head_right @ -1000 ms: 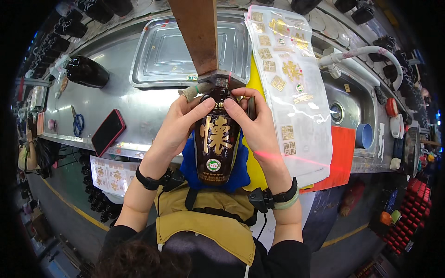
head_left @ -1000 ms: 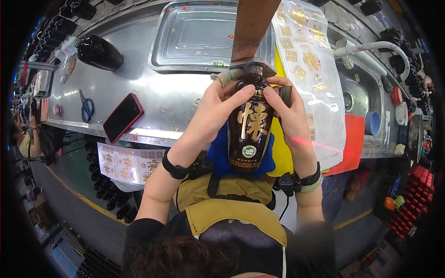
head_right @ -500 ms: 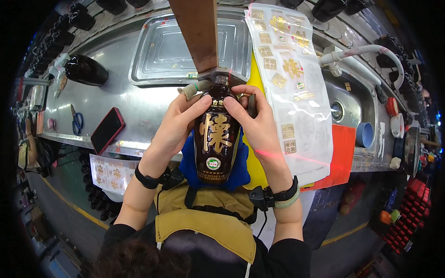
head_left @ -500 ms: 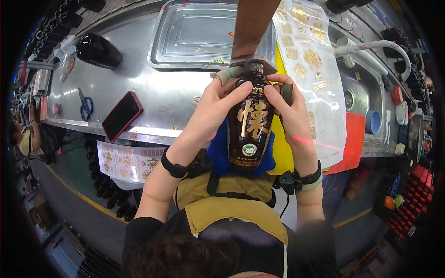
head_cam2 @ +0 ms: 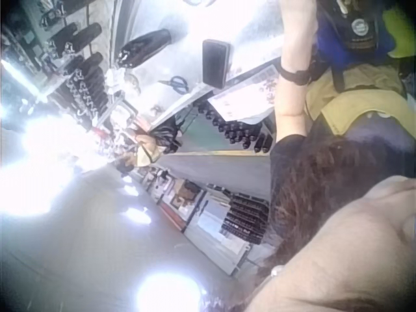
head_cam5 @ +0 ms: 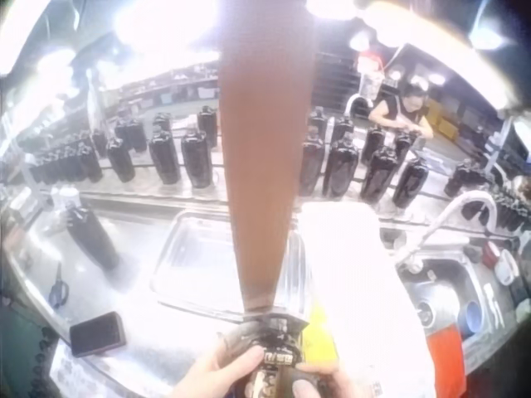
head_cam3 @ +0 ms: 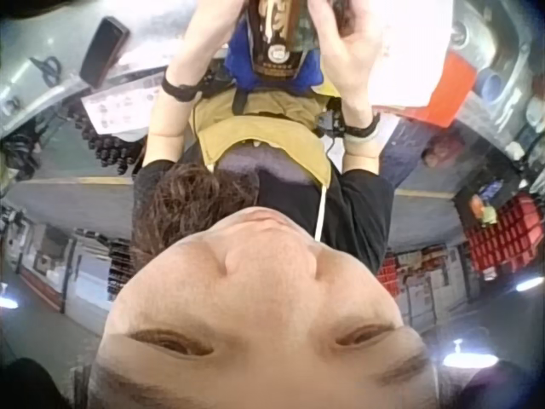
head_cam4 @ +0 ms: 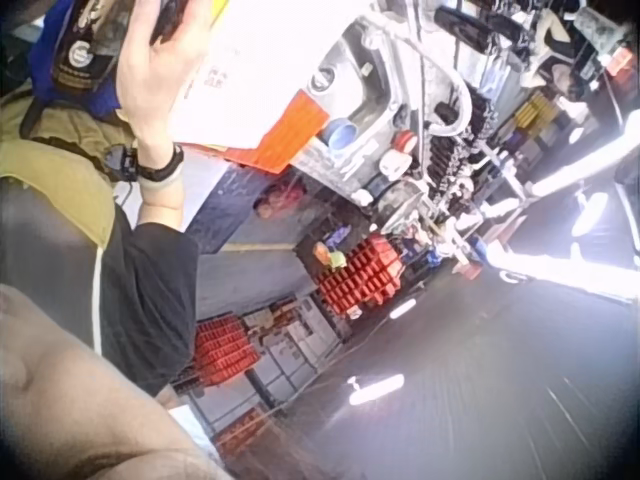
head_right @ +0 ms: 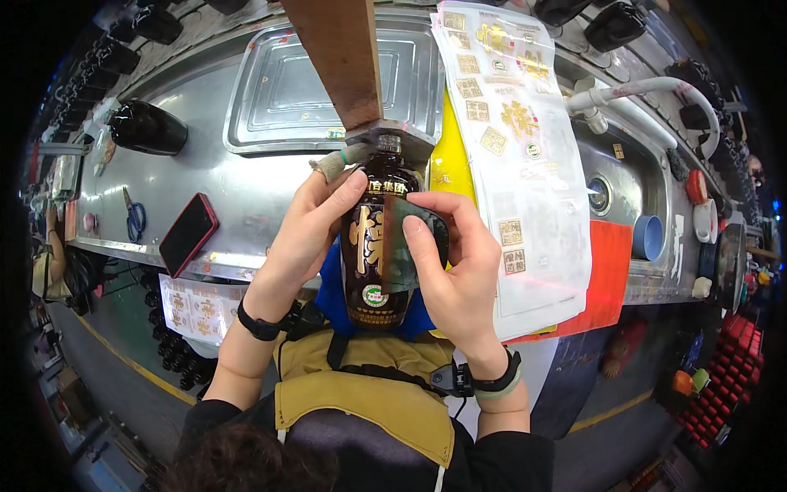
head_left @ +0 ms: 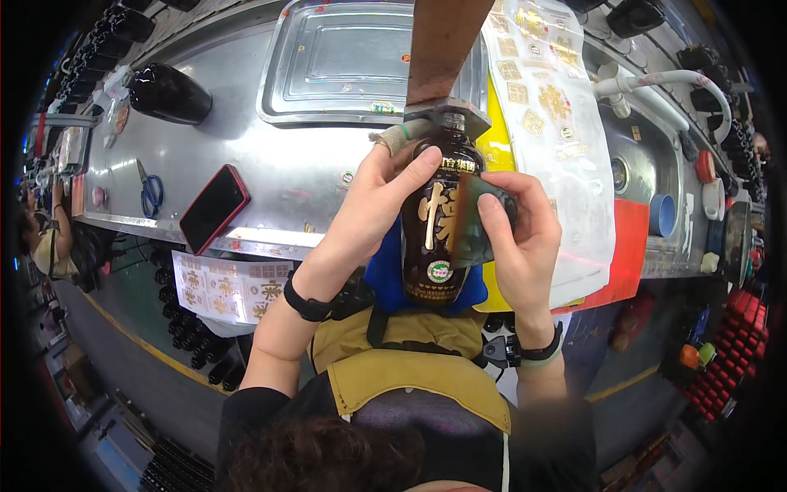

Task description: Manually applying decorative labels and stickers to ceramic liquor bottles at a workstation.

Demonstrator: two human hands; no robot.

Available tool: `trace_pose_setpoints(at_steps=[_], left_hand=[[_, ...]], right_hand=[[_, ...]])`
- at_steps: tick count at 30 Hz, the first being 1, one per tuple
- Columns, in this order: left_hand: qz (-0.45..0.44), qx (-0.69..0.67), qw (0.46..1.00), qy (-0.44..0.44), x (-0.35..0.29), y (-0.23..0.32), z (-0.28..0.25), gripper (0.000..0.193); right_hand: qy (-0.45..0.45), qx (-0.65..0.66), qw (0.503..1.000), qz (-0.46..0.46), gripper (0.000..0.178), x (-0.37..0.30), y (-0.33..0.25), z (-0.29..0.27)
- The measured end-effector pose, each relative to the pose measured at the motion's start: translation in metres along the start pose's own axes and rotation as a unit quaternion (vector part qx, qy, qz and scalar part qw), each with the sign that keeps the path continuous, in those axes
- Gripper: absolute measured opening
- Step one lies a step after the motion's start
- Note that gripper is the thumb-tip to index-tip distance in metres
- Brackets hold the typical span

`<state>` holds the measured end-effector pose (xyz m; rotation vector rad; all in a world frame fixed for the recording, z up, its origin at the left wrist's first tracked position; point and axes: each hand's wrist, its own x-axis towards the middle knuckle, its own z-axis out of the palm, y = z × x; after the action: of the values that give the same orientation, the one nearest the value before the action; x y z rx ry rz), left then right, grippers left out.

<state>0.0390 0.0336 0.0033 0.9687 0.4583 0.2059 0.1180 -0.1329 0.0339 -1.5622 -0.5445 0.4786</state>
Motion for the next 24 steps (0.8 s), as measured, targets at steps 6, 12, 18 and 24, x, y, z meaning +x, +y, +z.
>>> trace_pose_setpoints(at_steps=[6, 12, 18, 24], left_hand=[[-0.007, -0.003, 1.0, 0.006, -0.0002, 0.0002, -0.0005, 0.05], [-0.01, 0.004, 1.0, 0.017, -0.0011, 0.0, 0.0005, 0.05], [-0.005, 0.0, 1.0, 0.007, -0.0005, -0.0002, 0.0002, 0.051], [-0.003, 0.001, 1.0, 0.007, -0.0008, -0.0004, 0.0002, 0.052]], right_hand=[[0.02, -0.005, 1.0, 0.012, 0.019, 0.0022, 0.0045, 0.0025], [0.011, -0.032, 0.999, 0.004, 0.019, 0.0016, 0.0023, 0.0004], [0.017, -0.02, 1.0, 0.01, 0.019, 0.0016, 0.0043, 0.0008], [0.013, -0.019, 0.999, 0.022, 0.018, 0.0017, 0.003, 0.0008]])
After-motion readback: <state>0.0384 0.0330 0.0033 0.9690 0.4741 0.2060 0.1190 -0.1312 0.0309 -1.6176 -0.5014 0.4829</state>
